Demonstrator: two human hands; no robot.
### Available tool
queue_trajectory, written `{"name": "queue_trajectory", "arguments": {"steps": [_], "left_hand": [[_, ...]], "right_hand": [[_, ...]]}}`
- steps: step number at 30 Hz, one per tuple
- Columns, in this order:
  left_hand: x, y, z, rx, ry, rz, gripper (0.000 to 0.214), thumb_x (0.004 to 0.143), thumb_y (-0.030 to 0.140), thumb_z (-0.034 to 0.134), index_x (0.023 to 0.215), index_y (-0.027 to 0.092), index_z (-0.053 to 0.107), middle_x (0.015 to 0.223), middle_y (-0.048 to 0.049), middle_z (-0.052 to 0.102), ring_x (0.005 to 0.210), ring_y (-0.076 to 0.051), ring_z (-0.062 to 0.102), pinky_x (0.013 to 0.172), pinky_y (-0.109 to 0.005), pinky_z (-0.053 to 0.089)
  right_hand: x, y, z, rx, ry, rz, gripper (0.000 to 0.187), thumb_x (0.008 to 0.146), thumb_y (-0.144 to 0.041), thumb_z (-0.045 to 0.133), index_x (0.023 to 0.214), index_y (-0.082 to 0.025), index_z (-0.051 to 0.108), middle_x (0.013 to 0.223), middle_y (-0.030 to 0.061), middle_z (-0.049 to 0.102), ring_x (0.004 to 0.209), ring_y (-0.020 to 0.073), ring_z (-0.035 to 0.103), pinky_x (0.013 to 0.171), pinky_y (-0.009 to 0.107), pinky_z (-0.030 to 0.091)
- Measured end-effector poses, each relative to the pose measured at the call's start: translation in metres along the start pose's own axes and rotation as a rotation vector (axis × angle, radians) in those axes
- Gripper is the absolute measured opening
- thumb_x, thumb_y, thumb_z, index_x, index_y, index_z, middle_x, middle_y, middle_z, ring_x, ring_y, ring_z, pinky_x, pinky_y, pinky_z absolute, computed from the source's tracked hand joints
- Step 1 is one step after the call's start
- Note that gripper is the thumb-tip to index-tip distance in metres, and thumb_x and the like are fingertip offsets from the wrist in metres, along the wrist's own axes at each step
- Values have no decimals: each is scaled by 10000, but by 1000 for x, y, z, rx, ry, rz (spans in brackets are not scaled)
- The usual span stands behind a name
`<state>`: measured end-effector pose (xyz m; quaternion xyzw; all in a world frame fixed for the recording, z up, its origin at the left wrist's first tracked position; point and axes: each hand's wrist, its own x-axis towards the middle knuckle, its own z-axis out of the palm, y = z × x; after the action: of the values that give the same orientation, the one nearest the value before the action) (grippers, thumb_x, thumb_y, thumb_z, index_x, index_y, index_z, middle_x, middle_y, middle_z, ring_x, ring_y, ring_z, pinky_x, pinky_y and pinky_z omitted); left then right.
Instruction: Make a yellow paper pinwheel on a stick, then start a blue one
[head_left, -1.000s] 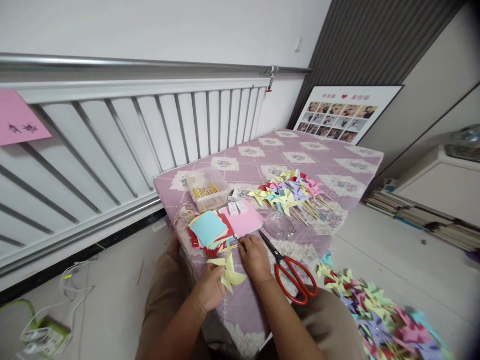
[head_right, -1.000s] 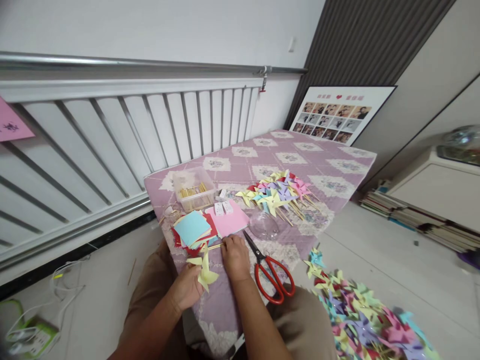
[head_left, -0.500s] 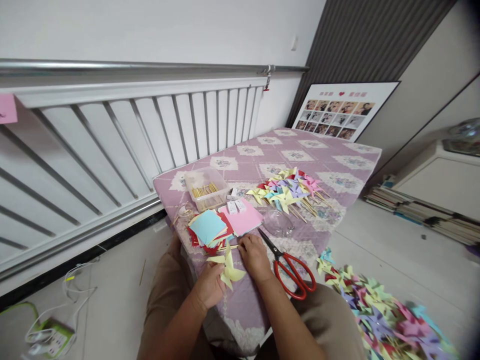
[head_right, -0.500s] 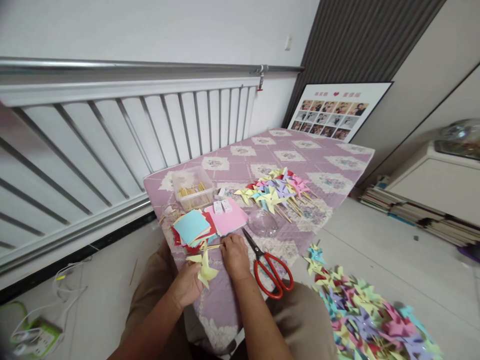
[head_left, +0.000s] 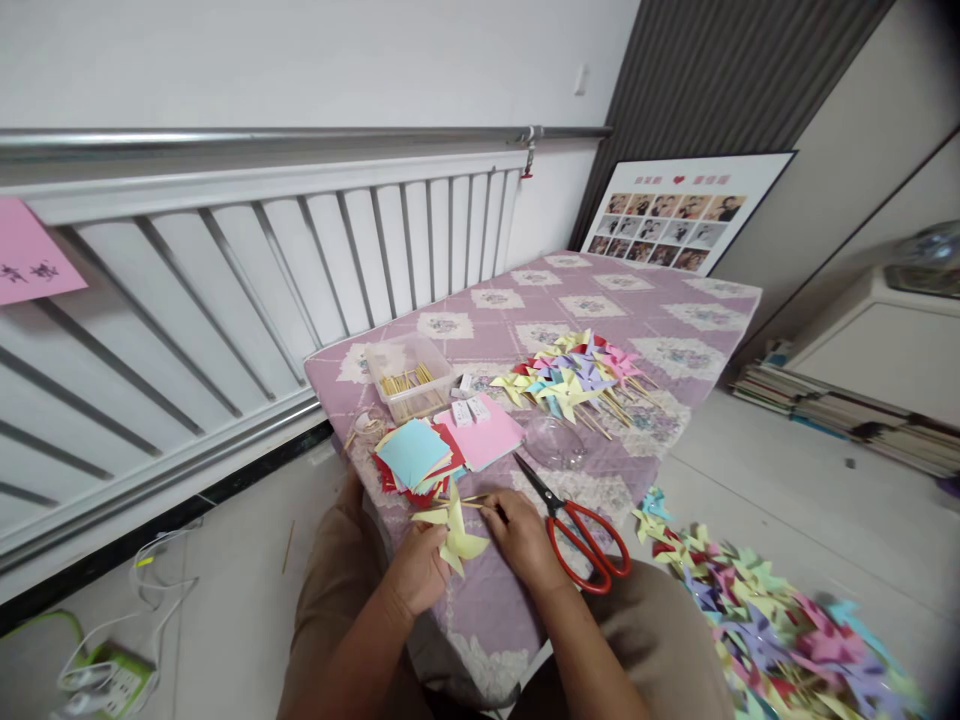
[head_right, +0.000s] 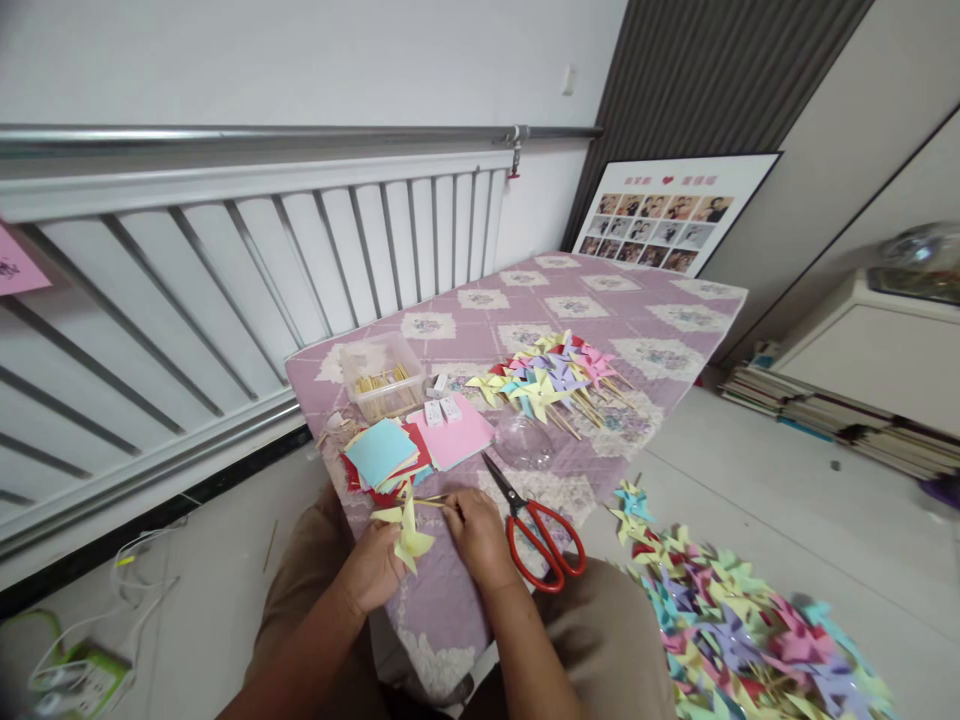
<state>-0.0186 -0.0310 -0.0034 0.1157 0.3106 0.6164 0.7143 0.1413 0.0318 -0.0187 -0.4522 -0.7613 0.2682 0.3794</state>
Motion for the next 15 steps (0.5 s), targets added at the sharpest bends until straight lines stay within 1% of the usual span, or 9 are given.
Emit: {"name": "queue_trajectory", "arguments": {"steps": [3, 7, 12, 15], "left_hand": [[-1, 1, 0, 11, 2, -11, 313, 575, 191, 815, 842, 178, 653, 760, 4, 668, 658, -130, 627, 585, -238, 470], [0, 1, -3, 15, -19, -28, 318, 597, 189, 809, 870, 183, 646, 748, 7, 664, 650, -120, 625, 596, -231, 476], [1, -1, -6, -2, -22, -18, 313, 614, 179, 803, 888, 226, 659, 818, 19, 693, 689, -113, 639, 643, -222, 502], [0, -2, -6, 6, -18, -19, 310, 624, 171, 793, 905, 224, 671, 808, 12, 697, 691, -133, 644, 639, -236, 508]], "right_hand": [[-15, 2, -5, 139, 54, 82, 106, 856, -270, 579, 767, -220, 608, 778, 33, 645, 761, 213, 584, 734, 328, 452], [-29, 4, -10, 341, 149, 219, 156, 823, -353, 629, 770, -207, 610, 736, 26, 629, 699, 197, 577, 666, 305, 470], [-39, 6, -19, 603, 248, 381, 268, 756, -456, 707, 805, -205, 627, 706, 6, 618, 630, 165, 546, 586, 268, 445], [-42, 7, -23, 751, 298, 456, 330, 699, -488, 757, 832, -211, 636, 691, -8, 613, 611, 151, 537, 574, 261, 433]]}}
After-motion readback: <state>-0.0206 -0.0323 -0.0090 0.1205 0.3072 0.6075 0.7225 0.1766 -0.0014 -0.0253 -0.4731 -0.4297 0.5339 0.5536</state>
